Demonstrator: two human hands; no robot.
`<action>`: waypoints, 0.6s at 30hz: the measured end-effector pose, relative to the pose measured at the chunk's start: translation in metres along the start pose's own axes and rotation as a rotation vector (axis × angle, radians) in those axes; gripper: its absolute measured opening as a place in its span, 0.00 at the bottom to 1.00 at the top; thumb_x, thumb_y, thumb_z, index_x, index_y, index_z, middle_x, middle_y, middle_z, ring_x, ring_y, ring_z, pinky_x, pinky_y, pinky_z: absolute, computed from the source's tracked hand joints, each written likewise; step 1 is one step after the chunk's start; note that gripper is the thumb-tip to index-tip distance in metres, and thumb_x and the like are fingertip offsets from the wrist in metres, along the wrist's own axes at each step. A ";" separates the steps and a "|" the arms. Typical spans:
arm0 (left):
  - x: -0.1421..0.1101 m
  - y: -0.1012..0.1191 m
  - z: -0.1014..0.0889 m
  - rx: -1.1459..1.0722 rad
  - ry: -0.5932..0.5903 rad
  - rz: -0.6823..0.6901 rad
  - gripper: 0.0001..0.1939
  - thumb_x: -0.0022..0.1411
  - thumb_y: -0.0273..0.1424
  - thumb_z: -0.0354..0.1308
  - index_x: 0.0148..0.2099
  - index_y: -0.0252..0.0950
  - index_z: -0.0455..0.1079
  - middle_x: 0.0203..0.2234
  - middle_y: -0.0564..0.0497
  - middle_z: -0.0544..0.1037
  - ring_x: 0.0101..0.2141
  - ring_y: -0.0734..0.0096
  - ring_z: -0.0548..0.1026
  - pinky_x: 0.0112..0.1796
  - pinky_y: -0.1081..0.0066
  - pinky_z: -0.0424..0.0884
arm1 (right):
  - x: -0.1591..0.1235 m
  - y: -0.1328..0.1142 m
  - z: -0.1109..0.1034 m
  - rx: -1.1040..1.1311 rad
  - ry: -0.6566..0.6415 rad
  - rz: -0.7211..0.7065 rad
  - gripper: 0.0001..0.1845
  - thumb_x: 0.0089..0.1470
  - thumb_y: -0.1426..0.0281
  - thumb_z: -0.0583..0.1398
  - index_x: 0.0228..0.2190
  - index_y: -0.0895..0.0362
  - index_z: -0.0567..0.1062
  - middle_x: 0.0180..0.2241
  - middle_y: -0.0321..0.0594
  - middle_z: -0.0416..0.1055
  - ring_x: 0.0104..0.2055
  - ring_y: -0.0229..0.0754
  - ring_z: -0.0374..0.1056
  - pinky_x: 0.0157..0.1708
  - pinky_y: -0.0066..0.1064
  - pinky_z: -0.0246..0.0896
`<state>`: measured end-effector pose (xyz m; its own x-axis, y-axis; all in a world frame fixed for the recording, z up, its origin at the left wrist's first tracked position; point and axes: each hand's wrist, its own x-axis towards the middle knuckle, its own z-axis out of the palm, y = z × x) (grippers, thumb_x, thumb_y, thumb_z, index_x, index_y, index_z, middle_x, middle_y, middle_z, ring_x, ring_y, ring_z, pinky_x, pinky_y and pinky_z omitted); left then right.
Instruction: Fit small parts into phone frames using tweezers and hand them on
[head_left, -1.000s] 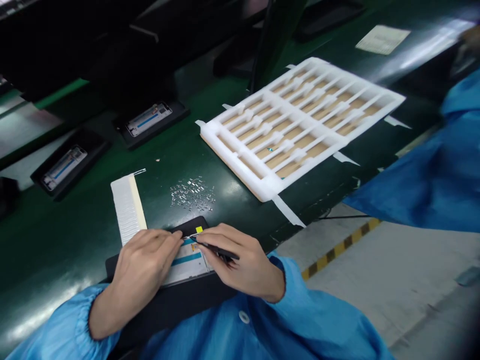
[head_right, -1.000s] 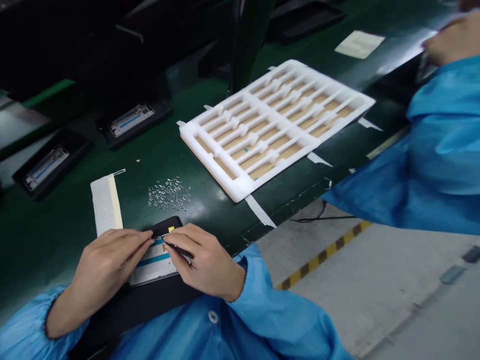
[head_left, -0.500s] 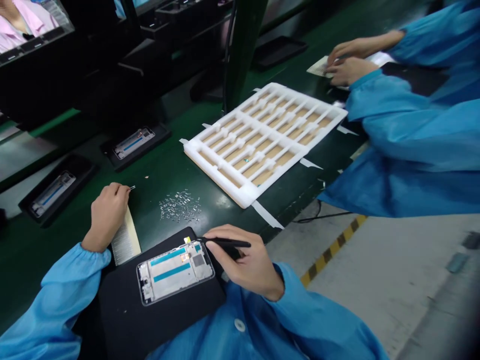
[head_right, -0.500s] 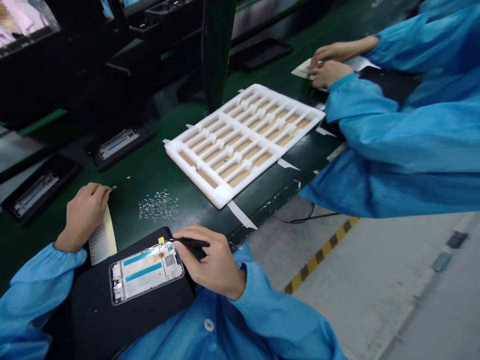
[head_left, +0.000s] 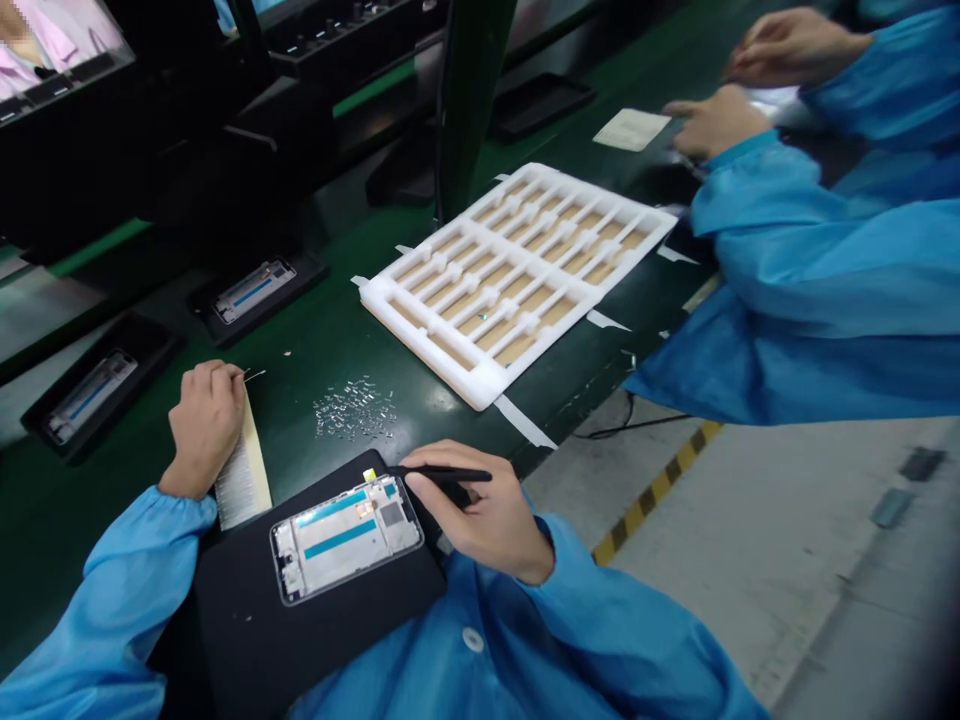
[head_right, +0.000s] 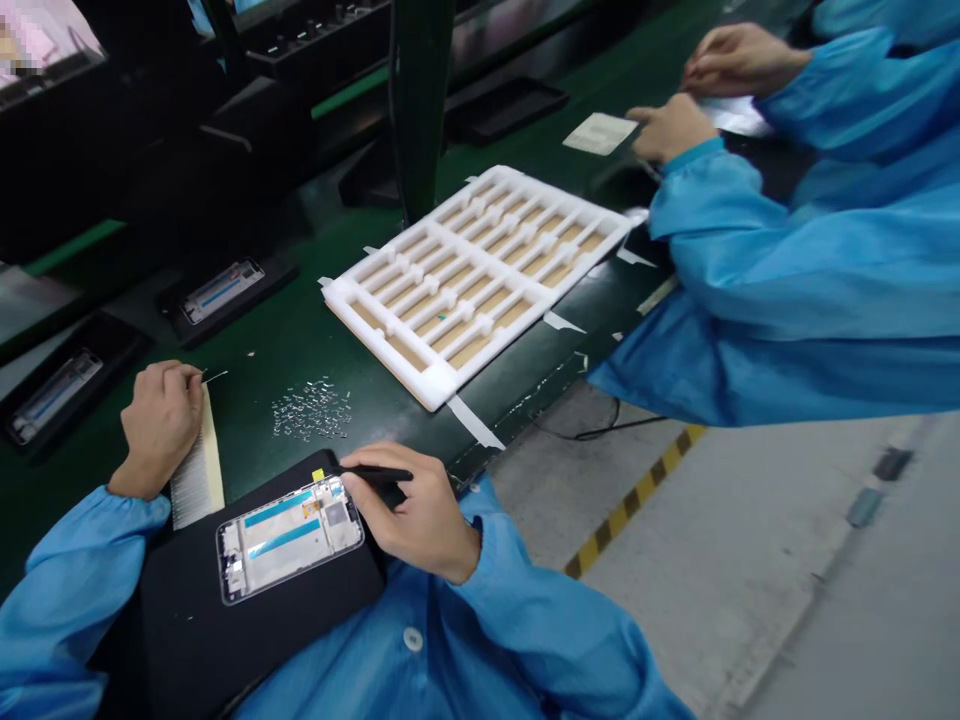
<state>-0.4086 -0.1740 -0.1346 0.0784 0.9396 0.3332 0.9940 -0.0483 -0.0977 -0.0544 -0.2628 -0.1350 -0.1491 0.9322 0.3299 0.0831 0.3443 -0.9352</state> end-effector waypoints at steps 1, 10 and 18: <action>0.001 0.000 -0.002 -0.013 0.005 0.003 0.22 0.79 0.40 0.40 0.52 0.32 0.71 0.52 0.33 0.75 0.52 0.45 0.73 0.37 0.59 0.68 | 0.000 -0.001 -0.001 0.005 0.003 0.000 0.07 0.63 0.72 0.65 0.41 0.53 0.84 0.38 0.44 0.84 0.40 0.47 0.81 0.41 0.39 0.79; -0.043 0.044 -0.079 -0.435 0.052 -0.037 0.09 0.75 0.39 0.54 0.46 0.41 0.71 0.40 0.53 0.80 0.45 0.64 0.80 0.50 0.63 0.74 | -0.001 -0.016 -0.001 0.177 0.101 -0.016 0.16 0.72 0.70 0.54 0.40 0.53 0.82 0.42 0.46 0.80 0.46 0.48 0.78 0.48 0.45 0.75; -0.092 0.113 -0.103 -1.295 -0.164 -0.159 0.05 0.71 0.32 0.63 0.40 0.37 0.76 0.32 0.50 0.84 0.34 0.70 0.83 0.36 0.72 0.81 | -0.002 -0.036 0.037 0.103 -0.040 -0.052 0.05 0.63 0.75 0.66 0.40 0.57 0.82 0.35 0.41 0.79 0.26 0.34 0.70 0.27 0.28 0.70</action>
<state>-0.2959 -0.3008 -0.0798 0.0355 0.9906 0.1319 0.3506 -0.1359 0.9266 -0.0935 -0.2809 -0.1068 -0.1895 0.9076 0.3746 -0.0274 0.3765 -0.9260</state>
